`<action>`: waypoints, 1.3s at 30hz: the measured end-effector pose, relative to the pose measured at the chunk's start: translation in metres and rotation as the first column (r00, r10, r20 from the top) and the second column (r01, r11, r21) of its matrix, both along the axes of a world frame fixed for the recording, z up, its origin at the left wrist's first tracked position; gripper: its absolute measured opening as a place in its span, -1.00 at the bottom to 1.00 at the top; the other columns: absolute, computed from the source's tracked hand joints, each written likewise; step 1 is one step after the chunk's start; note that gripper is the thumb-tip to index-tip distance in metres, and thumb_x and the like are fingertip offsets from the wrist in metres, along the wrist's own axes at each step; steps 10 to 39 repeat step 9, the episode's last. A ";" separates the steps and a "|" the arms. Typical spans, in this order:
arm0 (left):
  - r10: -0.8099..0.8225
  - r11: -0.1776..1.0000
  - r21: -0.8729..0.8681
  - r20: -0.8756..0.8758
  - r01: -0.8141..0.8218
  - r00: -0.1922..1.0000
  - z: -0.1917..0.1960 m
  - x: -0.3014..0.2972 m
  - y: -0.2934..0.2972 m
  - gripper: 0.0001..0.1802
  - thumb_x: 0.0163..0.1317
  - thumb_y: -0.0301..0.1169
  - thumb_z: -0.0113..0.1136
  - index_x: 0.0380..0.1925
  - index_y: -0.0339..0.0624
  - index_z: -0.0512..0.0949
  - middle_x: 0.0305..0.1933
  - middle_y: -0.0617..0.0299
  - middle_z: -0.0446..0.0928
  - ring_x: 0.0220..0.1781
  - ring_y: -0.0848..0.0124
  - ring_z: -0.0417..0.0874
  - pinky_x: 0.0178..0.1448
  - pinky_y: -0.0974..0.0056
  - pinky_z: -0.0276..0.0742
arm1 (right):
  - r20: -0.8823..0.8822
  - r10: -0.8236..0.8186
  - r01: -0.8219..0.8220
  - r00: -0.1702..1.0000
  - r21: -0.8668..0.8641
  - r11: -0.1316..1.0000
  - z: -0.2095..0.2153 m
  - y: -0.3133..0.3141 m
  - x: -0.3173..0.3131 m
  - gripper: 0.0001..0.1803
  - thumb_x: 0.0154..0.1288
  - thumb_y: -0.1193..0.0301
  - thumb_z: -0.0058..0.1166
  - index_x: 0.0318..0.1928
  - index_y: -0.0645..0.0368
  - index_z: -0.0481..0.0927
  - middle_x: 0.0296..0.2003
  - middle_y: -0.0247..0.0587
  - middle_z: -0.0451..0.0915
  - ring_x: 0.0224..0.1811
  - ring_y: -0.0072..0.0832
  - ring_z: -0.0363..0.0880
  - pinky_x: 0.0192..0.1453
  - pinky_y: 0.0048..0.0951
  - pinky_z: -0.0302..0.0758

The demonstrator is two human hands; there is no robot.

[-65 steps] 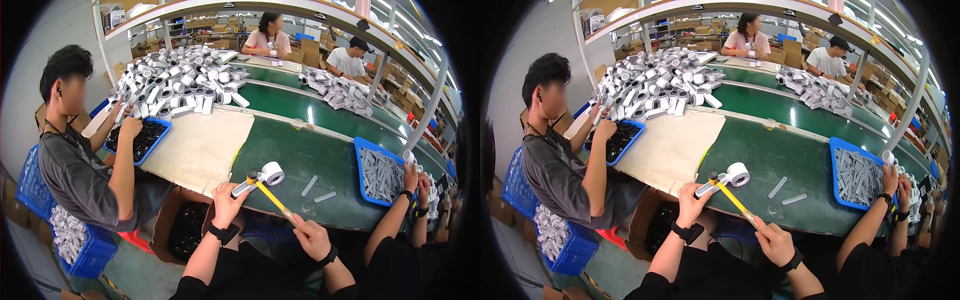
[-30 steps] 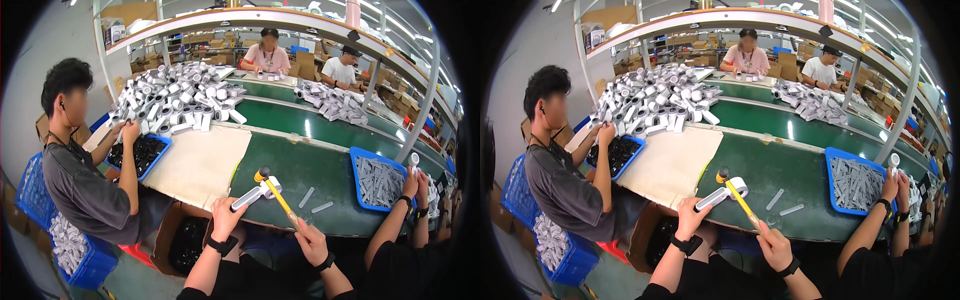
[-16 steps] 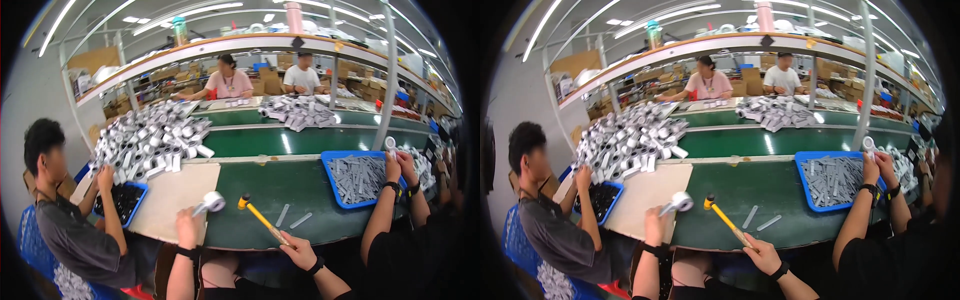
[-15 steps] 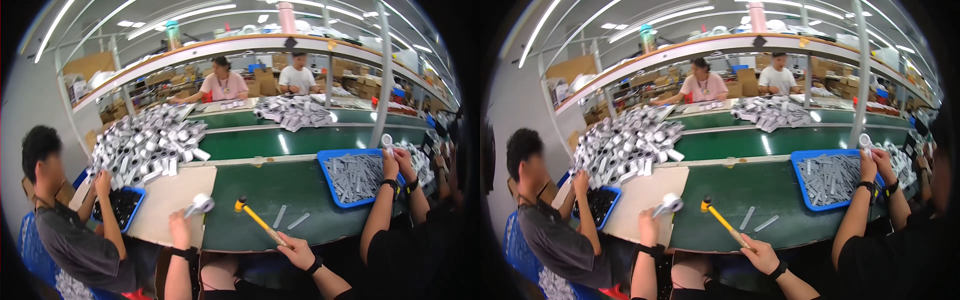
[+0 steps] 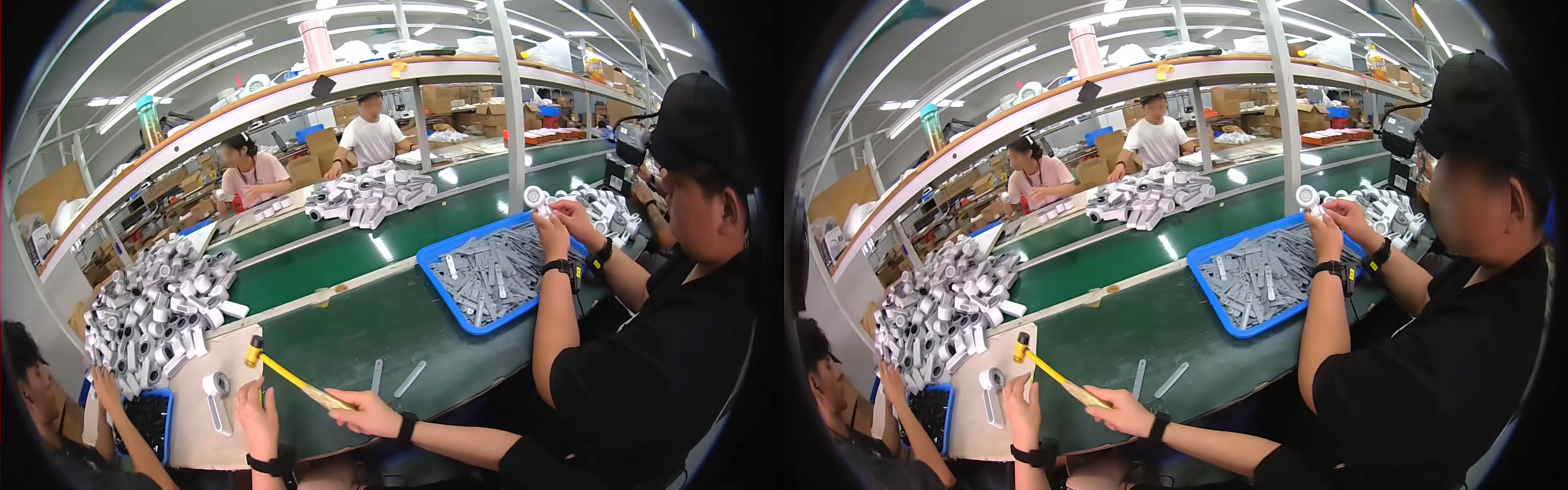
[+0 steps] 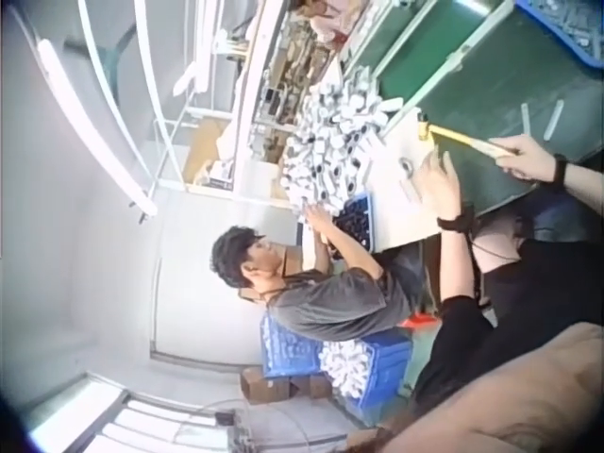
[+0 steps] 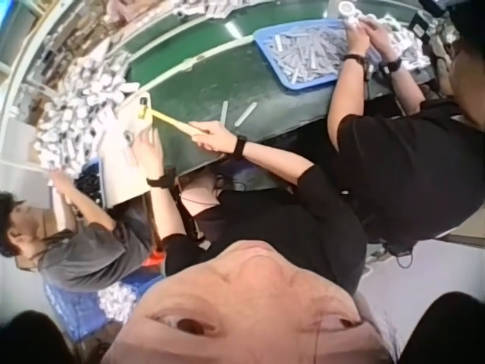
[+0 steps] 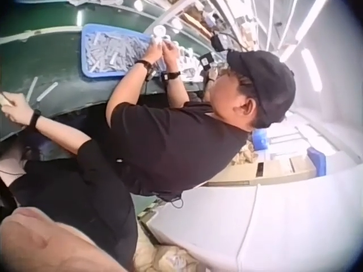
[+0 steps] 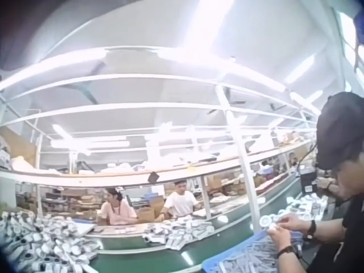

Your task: The person assembles lint removers by picking up a white plastic housing, inserting a black component, and tapping the assembly with a hammer. They then place the finished unit on the table and repeat the process.

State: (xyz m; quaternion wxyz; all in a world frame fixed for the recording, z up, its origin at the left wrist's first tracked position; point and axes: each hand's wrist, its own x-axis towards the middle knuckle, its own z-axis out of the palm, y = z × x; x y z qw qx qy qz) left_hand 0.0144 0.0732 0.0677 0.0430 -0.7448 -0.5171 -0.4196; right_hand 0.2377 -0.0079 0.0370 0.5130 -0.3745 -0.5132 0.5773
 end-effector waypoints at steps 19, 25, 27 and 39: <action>-0.070 0.949 -0.300 0.106 0.099 0.992 -0.004 0.045 0.066 -0.77 0.30 -0.46 0.15 -0.10 -0.32 0.60 -0.02 -0.17 0.59 0.05 -0.03 0.60 0.10 0.07 0.48 | -0.239 -0.008 -0.050 0.971 -0.236 0.970 0.001 0.086 -0.034 -0.54 0.40 0.41 0.06 0.30 0.06 0.46 -0.52 -0.37 0.50 -0.73 -0.70 0.39 -0.75 -0.63 0.28; -0.070 0.949 -0.300 0.106 0.099 0.992 -0.004 0.045 0.066 -0.77 0.30 -0.46 0.15 -0.10 -0.32 0.60 -0.02 -0.17 0.59 0.05 -0.03 0.60 0.10 0.07 0.48 | -0.239 -0.008 -0.050 0.971 -0.236 0.970 0.001 0.086 -0.034 -0.54 0.40 0.41 0.06 0.30 0.06 0.46 -0.52 -0.37 0.50 -0.73 -0.70 0.39 -0.75 -0.63 0.28; -0.070 0.949 -0.300 0.106 0.099 0.992 -0.004 0.045 0.066 -0.77 0.30 -0.46 0.15 -0.10 -0.32 0.60 -0.02 -0.17 0.59 0.05 -0.03 0.60 0.10 0.07 0.48 | -0.239 -0.008 -0.050 0.971 -0.236 0.970 0.001 0.086 -0.034 -0.54 0.40 0.41 0.06 0.30 0.06 0.46 -0.52 -0.37 0.50 -0.73 -0.70 0.39 -0.75 -0.63 0.28; -0.070 0.949 -0.300 0.106 0.099 0.992 -0.004 0.045 0.066 -0.77 0.30 -0.46 0.15 -0.10 -0.32 0.60 -0.02 -0.17 0.59 0.05 -0.03 0.60 0.10 0.07 0.48 | -0.239 -0.008 -0.050 0.971 -0.236 0.970 0.001 0.086 -0.034 -0.54 0.40 0.41 0.06 0.30 0.06 0.46 -0.52 -0.37 0.50 -0.73 -0.70 0.39 -0.75 -0.63 0.28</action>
